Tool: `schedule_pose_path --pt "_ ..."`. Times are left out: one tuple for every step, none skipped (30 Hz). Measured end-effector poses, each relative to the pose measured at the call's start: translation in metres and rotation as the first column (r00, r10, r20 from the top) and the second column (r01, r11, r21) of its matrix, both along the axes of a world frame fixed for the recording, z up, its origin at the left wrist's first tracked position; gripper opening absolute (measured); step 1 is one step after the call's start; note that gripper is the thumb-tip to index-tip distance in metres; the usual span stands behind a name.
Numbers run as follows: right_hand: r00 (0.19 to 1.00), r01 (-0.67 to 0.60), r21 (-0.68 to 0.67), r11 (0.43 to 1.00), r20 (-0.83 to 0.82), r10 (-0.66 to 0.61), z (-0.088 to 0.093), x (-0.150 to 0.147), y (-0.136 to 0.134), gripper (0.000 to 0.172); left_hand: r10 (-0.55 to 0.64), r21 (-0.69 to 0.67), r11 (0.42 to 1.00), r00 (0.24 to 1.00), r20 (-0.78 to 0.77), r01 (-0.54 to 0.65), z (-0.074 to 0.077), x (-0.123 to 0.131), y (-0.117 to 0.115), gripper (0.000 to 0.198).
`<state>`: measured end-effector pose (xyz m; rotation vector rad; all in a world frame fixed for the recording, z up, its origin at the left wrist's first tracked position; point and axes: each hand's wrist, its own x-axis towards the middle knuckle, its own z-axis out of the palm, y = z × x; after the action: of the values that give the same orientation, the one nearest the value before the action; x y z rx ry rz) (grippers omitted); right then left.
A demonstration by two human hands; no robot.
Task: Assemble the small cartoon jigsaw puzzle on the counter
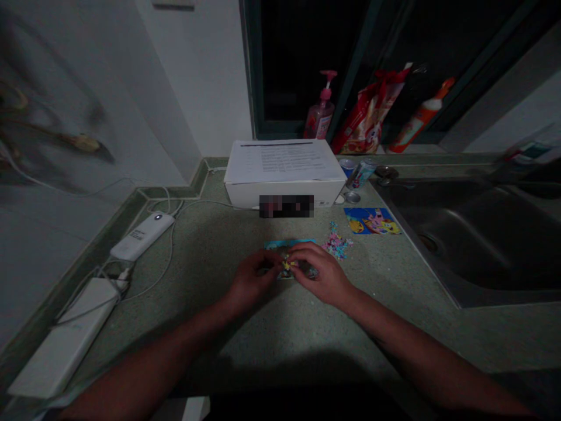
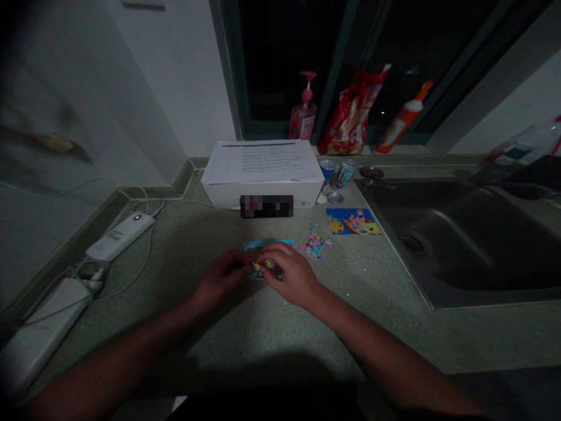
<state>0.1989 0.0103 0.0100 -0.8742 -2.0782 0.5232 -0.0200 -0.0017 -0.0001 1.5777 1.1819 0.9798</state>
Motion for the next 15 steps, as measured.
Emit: schedule_pose_path --pt "1.0 -0.008 0.012 1.0 0.003 0.008 -0.0002 0.0006 0.0006 0.014 -0.014 0.007 1.0 1.0 0.018 0.014 -0.0003 -0.0002 0.0002 0.012" --pt "1.0 -0.012 0.018 1.0 0.007 0.012 -0.0002 0.0011 0.0011 0.015 -0.023 0.028 0.999 0.999 0.03 0.022 -0.0005 -0.0006 0.0003 0.012" --pt "1.0 -0.012 0.02 1.0 0.011 0.012 -0.0001 0.0016 0.0016 0.016 -0.026 0.068 0.997 0.999 0.027 0.024 -0.0004 -0.0011 0.0002 0.01" --pt "1.0 -0.01 0.019 1.0 0.014 0.009 0.0001 0.002 0.002 0.016 -0.022 0.136 0.99 1.0 0.002 0.021 -0.0002 -0.0017 -0.0001 0.009" --pt "1.0 -0.006 0.017 1.0 0.013 0.006 0.0004 0.0023 0.0023 0.017 -0.015 0.224 0.974 0.999 -0.036 0.023 0.0002 -0.0024 -0.0004 0.009" --pt "1.0 -0.003 0.014 1.0 0.009 0.003 0.0006 0.0024 0.0025 0.016 -0.004 0.321 0.947 0.997 -0.074 0.028 0.0006 -0.0029 -0.0007 0.01" --pt "1.0 -0.003 0.012 1.0 0.005 0.003 0.0008 0.0025 0.0026 0.016 0.006 0.411 0.911 0.994 -0.109 0.04 0.0011 -0.0033 -0.001 0.01" --pt "1.0 -0.004 0.008 1.0 0.001 0.004 0.001 0.0024 0.0025 0.015 0.012 0.483 0.874 0.99 -0.14 0.057 0.0016 -0.0035 -0.0013 0.01" --pt "1.0 -0.006 0.002 1.0 0.0 0.006 0.001 0.0022 0.0024 0.015 0.014 0.533 0.843 0.986 -0.164 0.077 0.0021 -0.0036 -0.0016 0.009" --pt "1.0 -0.009 -0.002 1.0 -0.001 0.009 0.0008 0.002 0.0022 0.014 0.014 0.563 0.821 0.983 -0.184 0.094 0.0025 -0.0035 -0.0017 0.009" --pt "1.0 -0.011 -0.006 1.0 0.0 0.011 0.0006 0.0017 0.002 0.013 0.012 0.577 0.809 0.979 -0.201 0.109 0.0028 -0.0034 -0.0017 0.009" --pt "1.0 -0.011 -0.01 1.0 0.002 0.011 0.0002 0.0014 0.0018 0.013 0.01 0.587 0.8 0.976 -0.215 0.121 0.003 -0.0033 -0.0016 0.009" --pt "1.0 -0.012 -0.015 1.0 0.005 0.012 -0.0002 0.0012 0.0018 0.012 0.008 0.597 0.791 0.974 -0.228 0.134 0.0028 -0.0034 -0.0012 0.009" --pt "1.0 -0.013 -0.019 1.0 0.011 0.013 -0.0005 0.0013 0.002 0.012 0.008 0.606 0.783 0.971 -0.238 0.143 0.0023 -0.0036 -0.0007 0.01" --pt "1.0 -0.013 -0.02 1.0 0.021 0.013 -0.0007 0.0018 0.0024 0.012 0.013 0.612 0.777 0.969 -0.248 0.146 0.0013 -0.0041 0.0 0.01"
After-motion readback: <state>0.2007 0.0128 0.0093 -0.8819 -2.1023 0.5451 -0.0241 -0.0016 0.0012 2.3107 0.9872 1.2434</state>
